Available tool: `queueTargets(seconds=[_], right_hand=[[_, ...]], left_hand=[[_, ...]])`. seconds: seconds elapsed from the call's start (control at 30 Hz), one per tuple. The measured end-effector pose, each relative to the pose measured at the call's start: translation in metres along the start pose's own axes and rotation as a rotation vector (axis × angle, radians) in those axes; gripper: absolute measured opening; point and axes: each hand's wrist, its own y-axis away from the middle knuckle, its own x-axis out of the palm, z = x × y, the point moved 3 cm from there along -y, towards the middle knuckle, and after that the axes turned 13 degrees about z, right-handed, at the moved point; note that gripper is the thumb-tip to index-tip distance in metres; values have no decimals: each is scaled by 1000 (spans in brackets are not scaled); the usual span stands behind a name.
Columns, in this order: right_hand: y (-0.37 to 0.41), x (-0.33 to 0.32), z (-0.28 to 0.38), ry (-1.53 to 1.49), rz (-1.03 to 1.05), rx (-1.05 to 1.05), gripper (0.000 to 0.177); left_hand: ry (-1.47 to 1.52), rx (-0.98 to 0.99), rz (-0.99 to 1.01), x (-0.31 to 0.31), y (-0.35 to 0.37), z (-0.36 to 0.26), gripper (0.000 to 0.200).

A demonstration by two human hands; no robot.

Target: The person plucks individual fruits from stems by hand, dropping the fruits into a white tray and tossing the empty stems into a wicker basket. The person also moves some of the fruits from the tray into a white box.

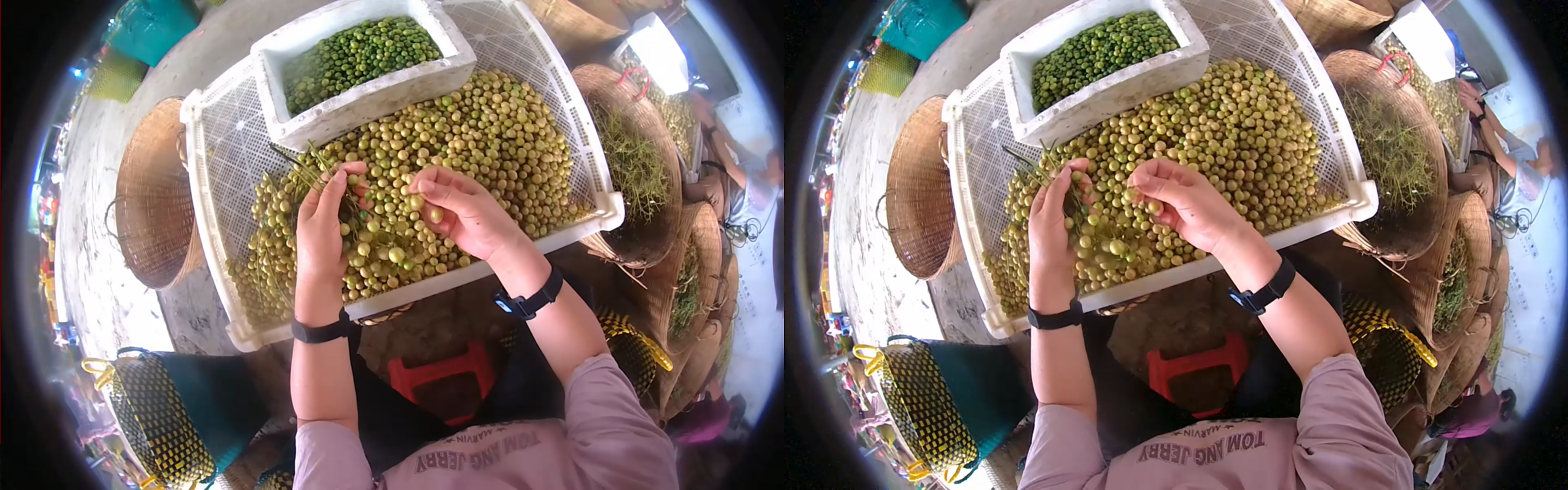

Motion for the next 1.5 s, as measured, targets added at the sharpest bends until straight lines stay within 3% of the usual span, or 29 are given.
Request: queueTargets(seconds=[0.07, 0.33, 0.5, 0.67, 0.87, 1.0, 1.13, 1.2, 1.23, 1.33, 1.5], right_hand=[[0, -2, 4, -29, -105, -158, 15], [-1, -15, 6, -85, -193, -345, 15], [-3, -2, 6, 2, -192, -177, 31], [-8, 0, 4, 128, -117, -243, 25], [-5, -5, 8, -132, -77, -349, 17], [-3, -9, 19, -297, -31, -414, 12], [1, 8, 22, -24, -121, -346, 13], [2, 7, 19, 454, -297, -292, 17], [1, 7, 22, 669, -351, -345, 20], [-5, 7, 18, 898, -416, -528, 21], [-5, 7, 18, 779, -395, -481, 20]], left_hand=[[1, 2, -26, 0, 2, -2, 27], [24, 87, -76, -5, -3, -5, 27], [25, 74, -158, -5, -1, -13, 28], [-9, 102, -120, -5, -2, -11, 29], [-7, 105, -91, -4, -6, -3, 28], [28, 106, -191, -8, -7, -5, 27], [37, 172, -163, -4, -9, -3, 26], [-3, 200, -136, 1, -9, -1, 26], [-29, 192, -145, 3, -9, 0, 26], [-122, 231, -104, 11, -8, 0, 26], [-107, 234, -69, 8, -9, -1, 26]])
